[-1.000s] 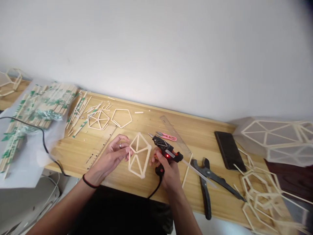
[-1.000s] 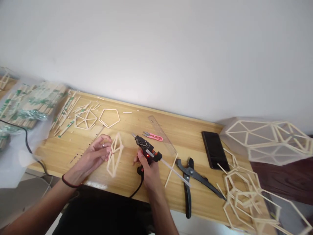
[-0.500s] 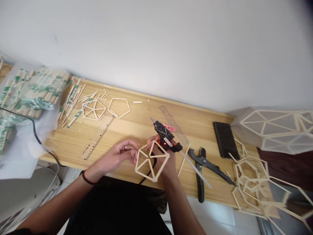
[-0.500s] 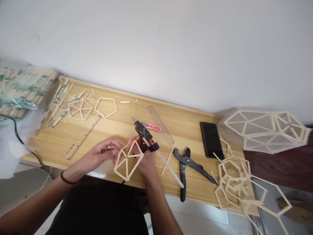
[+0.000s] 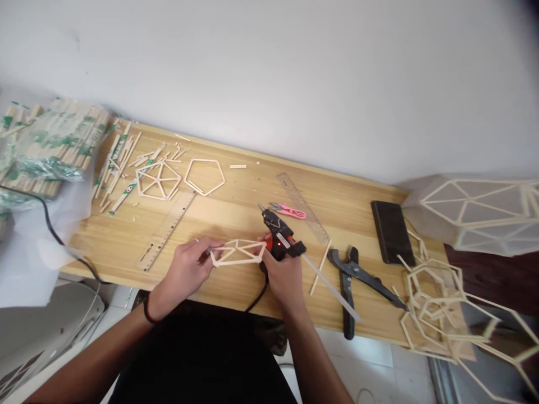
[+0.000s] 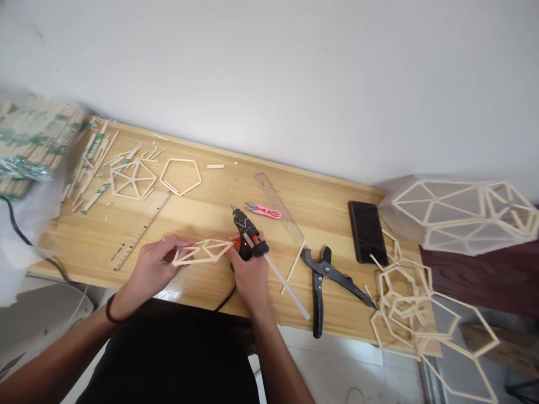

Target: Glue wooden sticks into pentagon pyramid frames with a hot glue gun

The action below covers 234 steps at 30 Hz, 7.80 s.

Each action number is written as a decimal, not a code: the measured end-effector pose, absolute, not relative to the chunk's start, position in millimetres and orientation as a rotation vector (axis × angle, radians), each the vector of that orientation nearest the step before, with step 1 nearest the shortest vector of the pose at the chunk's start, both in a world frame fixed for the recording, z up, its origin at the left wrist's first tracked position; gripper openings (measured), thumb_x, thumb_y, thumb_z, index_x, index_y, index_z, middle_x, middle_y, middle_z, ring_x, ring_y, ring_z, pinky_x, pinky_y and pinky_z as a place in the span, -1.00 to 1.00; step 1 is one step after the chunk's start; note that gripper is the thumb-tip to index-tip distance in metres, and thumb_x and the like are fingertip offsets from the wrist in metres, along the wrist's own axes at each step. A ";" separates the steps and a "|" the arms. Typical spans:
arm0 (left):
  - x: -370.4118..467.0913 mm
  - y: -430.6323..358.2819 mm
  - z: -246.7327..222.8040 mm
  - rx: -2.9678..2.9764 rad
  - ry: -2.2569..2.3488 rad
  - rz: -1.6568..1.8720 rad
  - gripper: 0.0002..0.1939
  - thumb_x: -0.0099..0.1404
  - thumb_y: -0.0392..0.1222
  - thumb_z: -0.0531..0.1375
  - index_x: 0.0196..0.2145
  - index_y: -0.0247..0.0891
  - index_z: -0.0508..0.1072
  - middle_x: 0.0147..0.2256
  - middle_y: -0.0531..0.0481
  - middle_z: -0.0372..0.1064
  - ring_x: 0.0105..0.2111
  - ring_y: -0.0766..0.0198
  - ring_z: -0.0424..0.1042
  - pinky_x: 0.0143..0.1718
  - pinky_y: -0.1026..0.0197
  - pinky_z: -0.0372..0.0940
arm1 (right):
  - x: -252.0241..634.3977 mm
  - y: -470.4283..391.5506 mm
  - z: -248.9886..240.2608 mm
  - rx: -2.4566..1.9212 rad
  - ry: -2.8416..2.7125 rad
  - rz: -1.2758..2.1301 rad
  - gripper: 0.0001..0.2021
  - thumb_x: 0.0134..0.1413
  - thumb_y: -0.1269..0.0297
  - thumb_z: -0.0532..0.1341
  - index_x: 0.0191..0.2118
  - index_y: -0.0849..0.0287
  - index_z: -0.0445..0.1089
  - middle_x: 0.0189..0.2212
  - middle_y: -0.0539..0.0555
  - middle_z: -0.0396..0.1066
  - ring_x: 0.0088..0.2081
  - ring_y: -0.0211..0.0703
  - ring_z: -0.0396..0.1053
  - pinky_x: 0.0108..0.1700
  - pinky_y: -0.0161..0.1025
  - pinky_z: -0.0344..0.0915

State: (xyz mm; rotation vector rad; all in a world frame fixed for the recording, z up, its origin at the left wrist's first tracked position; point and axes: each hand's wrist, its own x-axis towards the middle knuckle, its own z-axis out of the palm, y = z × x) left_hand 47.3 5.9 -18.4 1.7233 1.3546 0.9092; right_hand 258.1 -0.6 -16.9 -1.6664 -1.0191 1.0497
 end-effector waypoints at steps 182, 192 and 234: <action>61.5 128.4 -9.0 1.520 1.216 0.636 -0.72 0.48 -0.13 0.17 -0.42 -0.22 0.35 -0.64 0.16 0.35 -0.68 0.42 0.30 -0.63 0.39 0.21 | 287.5 76.9 -13.8 -1.436 -1.869 0.734 -0.72 0.18 0.47 0.23 -0.44 0.06 0.13 -0.49 -0.09 0.24 -0.48 -0.25 0.23 -0.40 -0.28 0.15; 63.0 128.9 -8.8 1.532 1.227 0.653 -0.75 0.47 -0.16 0.17 -0.41 -0.22 0.36 -0.65 0.18 0.34 -0.69 0.44 0.27 -0.63 0.38 0.19 | 289.5 76.8 -13.9 -1.484 -1.837 0.764 -0.73 0.16 0.45 0.22 -0.46 0.07 0.13 -0.52 -0.08 0.24 -0.49 -0.25 0.22 -0.41 -0.28 0.15; 63.7 129.4 -6.7 1.608 1.304 0.610 -0.75 0.41 -0.09 0.16 -0.43 -0.18 0.34 -0.68 0.16 0.31 -0.73 0.38 0.25 -0.64 0.30 0.16 | 294.1 77.9 -12.1 -1.534 -1.808 0.762 -0.71 0.19 0.39 0.24 -0.48 0.05 0.13 -0.52 -0.07 0.26 -0.46 -0.20 0.26 -0.38 -0.22 0.17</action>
